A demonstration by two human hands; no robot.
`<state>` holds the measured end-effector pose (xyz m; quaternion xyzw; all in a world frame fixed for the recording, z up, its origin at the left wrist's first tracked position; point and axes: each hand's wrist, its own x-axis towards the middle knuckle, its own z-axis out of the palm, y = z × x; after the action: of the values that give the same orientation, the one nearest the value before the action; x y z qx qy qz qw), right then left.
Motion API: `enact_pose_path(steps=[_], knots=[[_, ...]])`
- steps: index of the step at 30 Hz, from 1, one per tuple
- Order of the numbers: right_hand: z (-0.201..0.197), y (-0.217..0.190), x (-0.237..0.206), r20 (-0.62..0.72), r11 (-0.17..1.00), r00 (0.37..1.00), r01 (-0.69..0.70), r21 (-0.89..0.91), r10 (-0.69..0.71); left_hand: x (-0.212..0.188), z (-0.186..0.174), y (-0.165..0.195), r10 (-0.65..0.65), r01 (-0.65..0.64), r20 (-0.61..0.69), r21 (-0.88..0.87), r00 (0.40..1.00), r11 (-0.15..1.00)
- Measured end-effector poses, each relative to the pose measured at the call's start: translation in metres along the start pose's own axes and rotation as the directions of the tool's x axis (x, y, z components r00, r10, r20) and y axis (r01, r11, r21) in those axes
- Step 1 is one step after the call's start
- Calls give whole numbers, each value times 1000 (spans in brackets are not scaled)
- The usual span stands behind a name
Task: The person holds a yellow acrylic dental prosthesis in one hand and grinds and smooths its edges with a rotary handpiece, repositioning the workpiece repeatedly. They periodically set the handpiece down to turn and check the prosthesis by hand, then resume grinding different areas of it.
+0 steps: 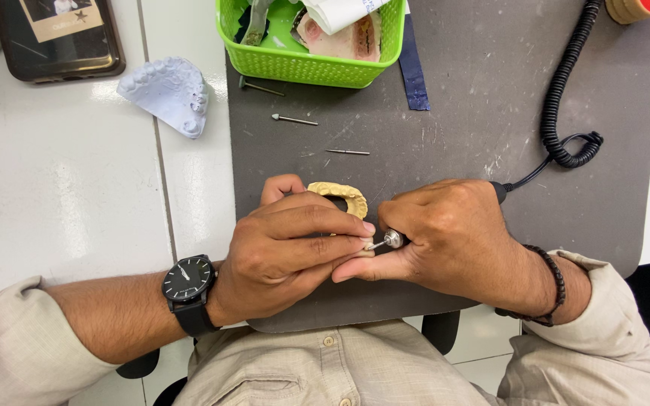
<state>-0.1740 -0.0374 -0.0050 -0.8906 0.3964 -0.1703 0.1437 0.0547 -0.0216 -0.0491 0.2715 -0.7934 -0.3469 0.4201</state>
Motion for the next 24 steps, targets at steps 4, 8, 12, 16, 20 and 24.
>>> enact_pose_path(steps=[4,8,12,16,20,24], knots=[[0,0,1,-12,1000,1000,-4,-2,4,0,-3,0,11,-11,13,3,1000,1000],[0,0,0,2,1000,1000,-6,11,6,0,-1,0,3,-3,8,-3,1000,1000],[0,-1,0,22,1000,1000,-3,-13,4,0,-1,0,4,-4,11,-3,1000,1000],[-1,-1,0,-4,1000,1000,-7,8,7,0,-2,0,13,-13,15,2,1000,1000],[-1,-1,1,13,1000,1000,-13,-7,13,-1,-2,-1,9,-9,18,-5,1000,1000],[-1,-2,1,8,1000,1000,-10,-20,10,-1,-1,-1,3,-3,11,-13,1000,1000]])
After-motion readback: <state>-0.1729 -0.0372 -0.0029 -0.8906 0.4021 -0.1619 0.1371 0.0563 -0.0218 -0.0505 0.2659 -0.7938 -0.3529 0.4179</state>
